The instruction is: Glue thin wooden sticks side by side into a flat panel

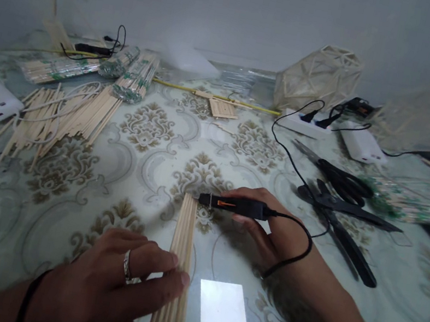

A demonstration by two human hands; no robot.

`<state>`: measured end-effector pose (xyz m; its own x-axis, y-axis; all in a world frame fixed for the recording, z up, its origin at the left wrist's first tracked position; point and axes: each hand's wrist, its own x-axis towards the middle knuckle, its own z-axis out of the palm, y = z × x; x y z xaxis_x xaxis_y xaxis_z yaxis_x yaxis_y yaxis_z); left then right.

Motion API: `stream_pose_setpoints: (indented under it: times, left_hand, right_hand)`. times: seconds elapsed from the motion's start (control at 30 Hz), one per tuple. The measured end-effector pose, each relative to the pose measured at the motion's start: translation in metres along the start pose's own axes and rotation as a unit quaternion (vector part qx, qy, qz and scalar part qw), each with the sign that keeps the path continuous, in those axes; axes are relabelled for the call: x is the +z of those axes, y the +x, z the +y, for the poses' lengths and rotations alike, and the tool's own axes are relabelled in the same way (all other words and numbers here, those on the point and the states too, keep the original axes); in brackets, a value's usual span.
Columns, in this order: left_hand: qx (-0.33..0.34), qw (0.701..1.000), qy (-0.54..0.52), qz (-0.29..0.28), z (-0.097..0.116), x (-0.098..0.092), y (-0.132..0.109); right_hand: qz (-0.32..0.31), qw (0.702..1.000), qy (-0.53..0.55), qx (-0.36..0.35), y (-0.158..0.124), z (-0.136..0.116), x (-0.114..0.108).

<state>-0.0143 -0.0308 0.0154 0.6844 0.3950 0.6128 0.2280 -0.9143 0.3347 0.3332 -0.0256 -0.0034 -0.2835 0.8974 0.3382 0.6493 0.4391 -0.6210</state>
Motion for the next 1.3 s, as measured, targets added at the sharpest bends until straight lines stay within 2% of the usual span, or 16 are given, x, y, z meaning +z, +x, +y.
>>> stream_pose_setpoints:
  times: [0.07,0.2,0.37,0.5,0.53,0.73,0.8,0.83,0.93,1.13,1.3]
  left_hand:
    - [0.012,1.000,-0.010,0.008,-0.001,0.000,-0.001]
    - [0.011,0.998,-0.011,-0.057,-0.001,-0.006,0.003]
    - [0.009,0.999,-0.010,-0.039,0.002,-0.009,0.013]
    - [0.012,0.999,-0.018,-0.037,0.002,-0.004,0.011]
    - [0.021,0.999,-0.026,0.006,0.002,-0.002,0.008]
    - [0.010,0.999,-0.031,-0.015,0.000,0.005,0.003]
    - [0.007,0.999,-0.041,-0.029,-0.001,0.005,0.007]
    - [0.021,0.997,-0.039,-0.058,-0.002,0.004,0.009]
    - [0.014,0.997,-0.011,-0.078,-0.003,0.003,0.015]
    - [0.038,0.996,0.010,-0.081,-0.005,0.002,0.018]
    - [0.029,0.996,0.003,-0.083,-0.004,0.004,0.018]
  right_hand:
    - [0.004,1.000,-0.001,0.002,-0.001,0.001,0.001]
    - [0.010,1.000,-0.009,0.000,-0.002,-0.001,0.001]
    - [0.031,0.999,-0.037,0.011,-0.005,-0.007,-0.006]
    - [0.044,0.997,-0.050,0.023,-0.008,-0.009,-0.012]
    - [0.047,0.997,-0.049,0.025,-0.009,-0.009,-0.013]
    - [0.061,0.997,-0.026,0.035,-0.007,-0.017,-0.014]
    - [0.066,0.997,-0.019,0.038,-0.007,-0.018,-0.013]
    - [0.069,0.997,-0.016,0.039,-0.006,-0.018,-0.013]
    - [0.066,0.997,-0.006,0.042,-0.005,-0.018,-0.013]
    - [0.050,0.998,0.012,0.047,0.000,-0.019,-0.012]
    - [0.038,0.997,0.022,0.068,-0.001,-0.019,-0.012]
